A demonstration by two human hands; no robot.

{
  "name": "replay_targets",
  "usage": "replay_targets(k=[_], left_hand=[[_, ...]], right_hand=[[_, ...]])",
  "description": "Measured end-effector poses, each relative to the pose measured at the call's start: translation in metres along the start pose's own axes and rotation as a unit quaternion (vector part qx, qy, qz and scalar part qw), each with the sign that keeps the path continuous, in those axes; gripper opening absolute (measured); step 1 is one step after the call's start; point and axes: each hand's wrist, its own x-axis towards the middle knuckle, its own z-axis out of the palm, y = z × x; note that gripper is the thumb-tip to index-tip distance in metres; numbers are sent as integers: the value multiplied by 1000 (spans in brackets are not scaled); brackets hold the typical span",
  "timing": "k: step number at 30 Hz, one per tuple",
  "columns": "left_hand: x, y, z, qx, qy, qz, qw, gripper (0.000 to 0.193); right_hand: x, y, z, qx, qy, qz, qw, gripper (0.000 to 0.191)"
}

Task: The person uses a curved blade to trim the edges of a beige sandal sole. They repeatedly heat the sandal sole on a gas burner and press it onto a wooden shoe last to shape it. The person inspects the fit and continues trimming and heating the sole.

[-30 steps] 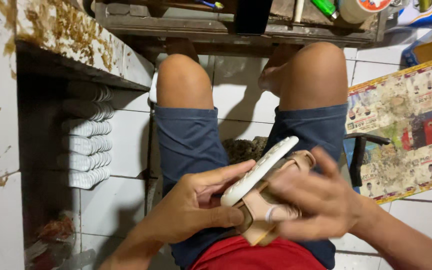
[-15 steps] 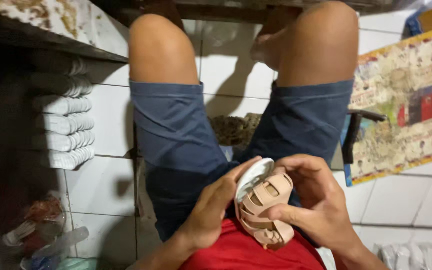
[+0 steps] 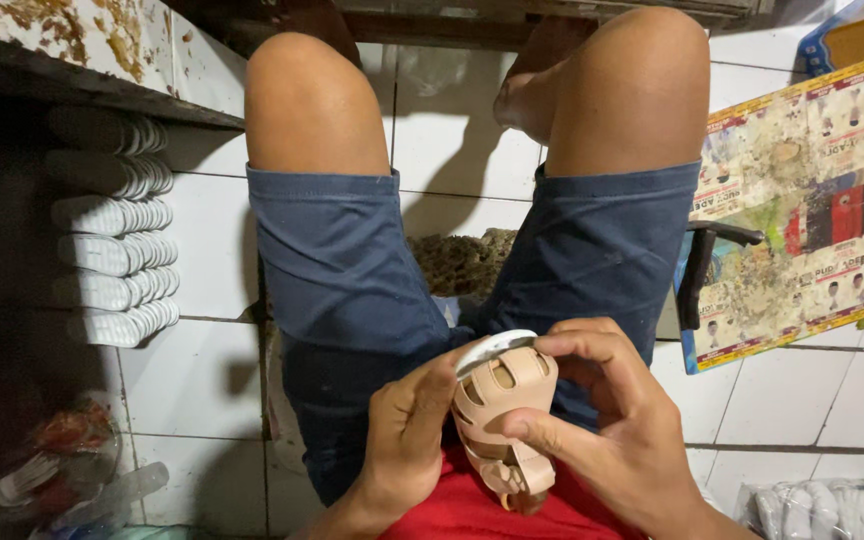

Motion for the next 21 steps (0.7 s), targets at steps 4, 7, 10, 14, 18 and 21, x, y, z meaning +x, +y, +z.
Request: replay_targets(k=[4,7,10,14,18,21], left_hand=[[-1,-5,-3,-25,-5,0,1000,55],[-4,-10,-4,-7,6,0,1000,56],[-6,-13,-5,-12,11,4,1000,55],[-6,-11,-5,-12,-25,41,999,42],[-5,-1,-1,-19,-52,24,998,48],[6,15,5,-134,-39,43,989,53]], right_hand=[[-2,-3,2,-17,3,-13,1000,55],[-4,-2,4,-33,10,-27,999,56],[-7,4,8,-53,22,-40,998,59],[-7,16,16,-16,53,-52,997,71],[-2,26,12,91,13,15,996,84],[6,29,4,295,-81,110,946,85]])
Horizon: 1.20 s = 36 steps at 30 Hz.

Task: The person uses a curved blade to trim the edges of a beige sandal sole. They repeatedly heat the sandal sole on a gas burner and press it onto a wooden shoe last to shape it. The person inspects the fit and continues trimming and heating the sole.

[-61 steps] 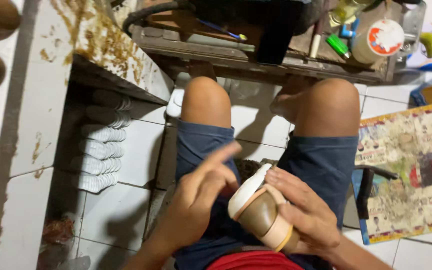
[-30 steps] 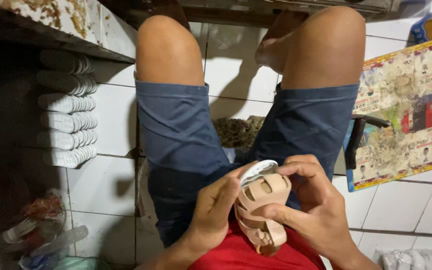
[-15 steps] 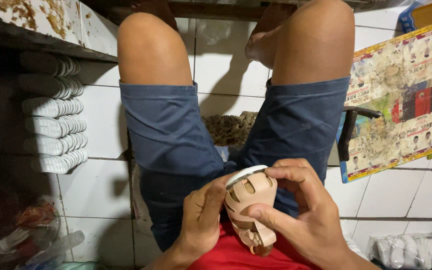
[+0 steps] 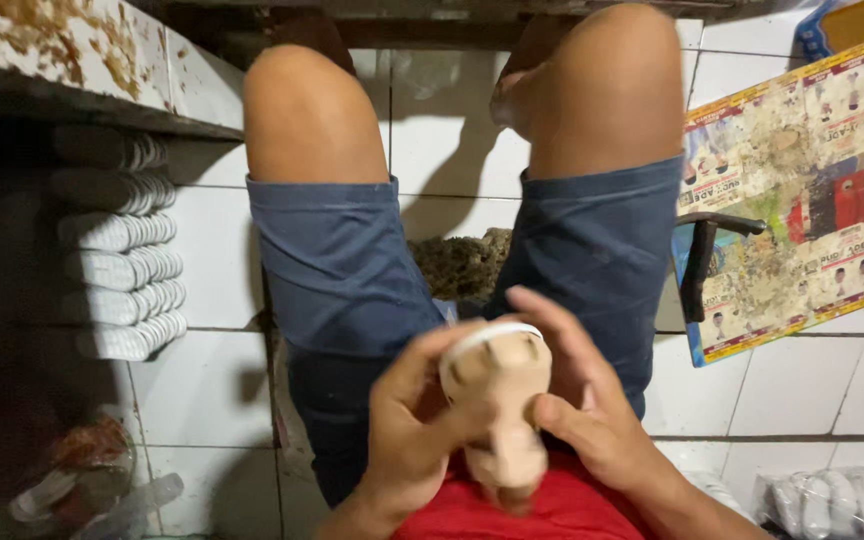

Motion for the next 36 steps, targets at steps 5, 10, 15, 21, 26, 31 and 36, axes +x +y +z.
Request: replay_targets(k=[5,10,15,21,26,31,36], left_hand=[[46,45,7,-96,-66,78,990,76],[77,90,17,52,-41,75,995,77],[103,110,30,254,-32,195,947,69],[134,121,31,462,-63,388,795,61],[149,125,34,496,-41,402,769,55],[157,127,35,510,-39,429,744,50],[157,120,29,499,-34,418,758,40]], right_hand=[[7,-12,6,18,-131,96,987,74],[30,-29,23,-129,38,-94,986,74],[64,-69,25,-464,111,-407,779,64],[98,-129,16,-470,147,-494,717,57],[109,-141,19,-482,84,-496,717,49],[111,-139,19,-468,90,-459,750,38],[110,-124,10,-431,102,-462,768,28]])
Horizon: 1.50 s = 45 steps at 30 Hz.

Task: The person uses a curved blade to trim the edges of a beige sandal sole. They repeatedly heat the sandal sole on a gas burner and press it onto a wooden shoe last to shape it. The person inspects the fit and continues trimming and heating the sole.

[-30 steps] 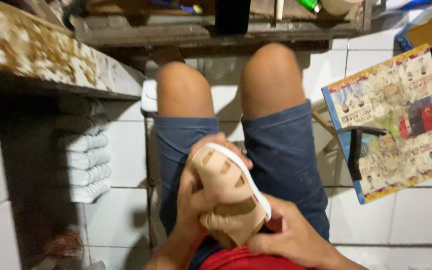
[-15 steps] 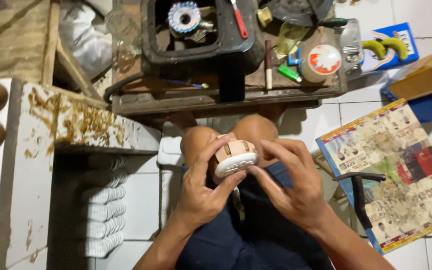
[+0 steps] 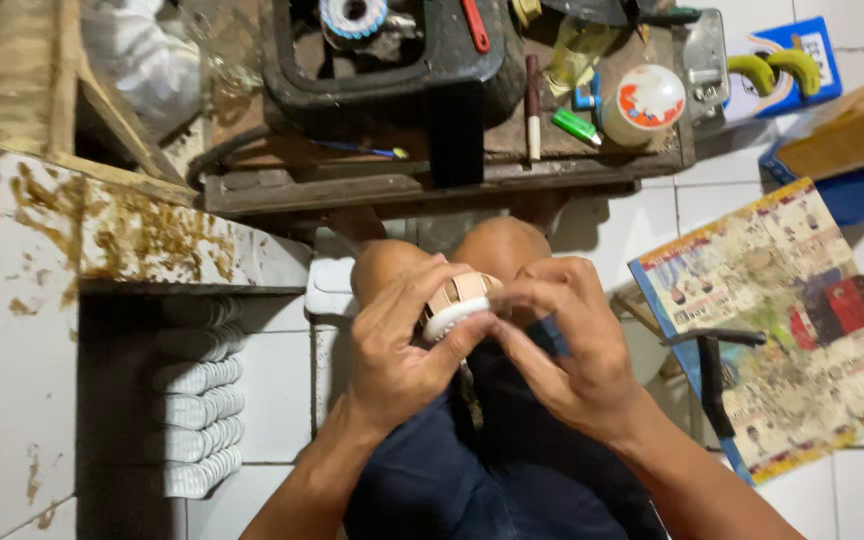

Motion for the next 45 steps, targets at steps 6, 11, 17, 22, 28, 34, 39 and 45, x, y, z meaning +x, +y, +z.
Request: replay_targets(k=[6,11,17,22,28,34,39,45], left_hand=[[-23,20,5,21,5,99,995,37],[-59,54,14,6,28,-21,999,99],[-70,45,-5,-565,67,-332,752,106],[-81,58,-16,-590,24,-348,728,88],[-98,67,-12,-493,-38,-354,794,78],[-115,68,-17,-480,-80,-362,795,76],[-119,67,-13,-467,-63,-343,813,72],[-121,66,-9,-458,-20,-328,826,68]], right_hand=[[-56,11,4,598,-94,374,703,51],[-88,-4,10,466,-46,438,767,62],[-90,-29,3,250,-137,177,942,82],[-73,-36,-19,195,-133,129,963,68],[-41,-58,-34,89,-164,83,979,44],[-32,-65,-31,43,-217,43,974,40],[-51,-59,-24,34,-183,79,979,28],[-69,-52,-20,185,-138,167,959,37]])
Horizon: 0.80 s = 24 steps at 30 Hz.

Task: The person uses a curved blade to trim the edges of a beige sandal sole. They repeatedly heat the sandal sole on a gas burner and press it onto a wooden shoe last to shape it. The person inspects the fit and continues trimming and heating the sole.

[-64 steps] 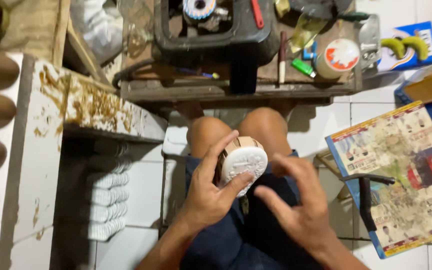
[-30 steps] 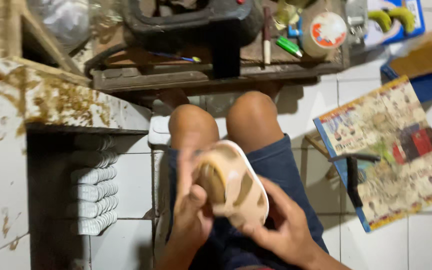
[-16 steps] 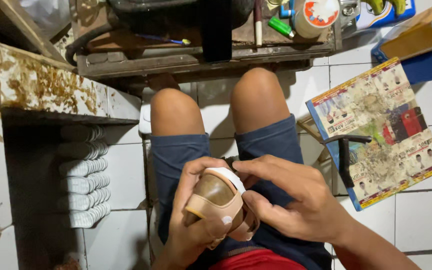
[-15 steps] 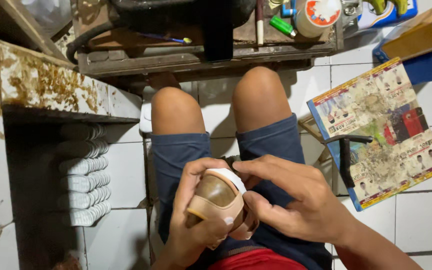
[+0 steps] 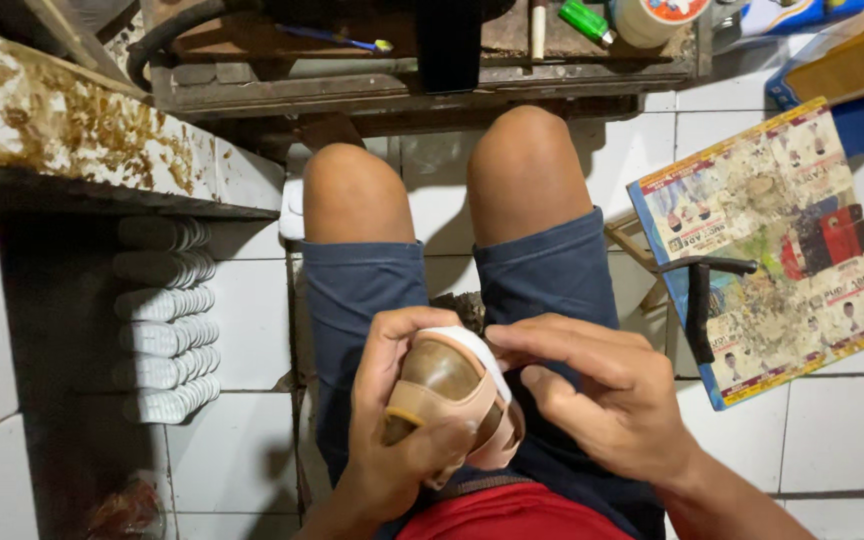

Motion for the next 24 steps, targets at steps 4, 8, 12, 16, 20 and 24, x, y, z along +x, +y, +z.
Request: replay_targets(k=[4,8,12,16,20,24], left_hand=[[6,0,9,46,26,16,998,67],[13,-2,25,238,8,225,945,67],[34,-23,18,398,-117,477,775,67],[40,-57,18,390,-23,505,770,80],[38,-62,25,350,-14,515,782,89],[33,-31,21,401,-90,398,820,85]], right_hand=[[-14,-4,15,-124,46,-59,989,48],[-25,9,4,-118,22,-124,985,46],[-17,71,-55,-233,70,-48,969,45],[-18,150,-132,-535,121,223,806,60],[-40,190,-164,-490,87,356,791,71],[-45,196,-162,-203,215,316,902,52]])
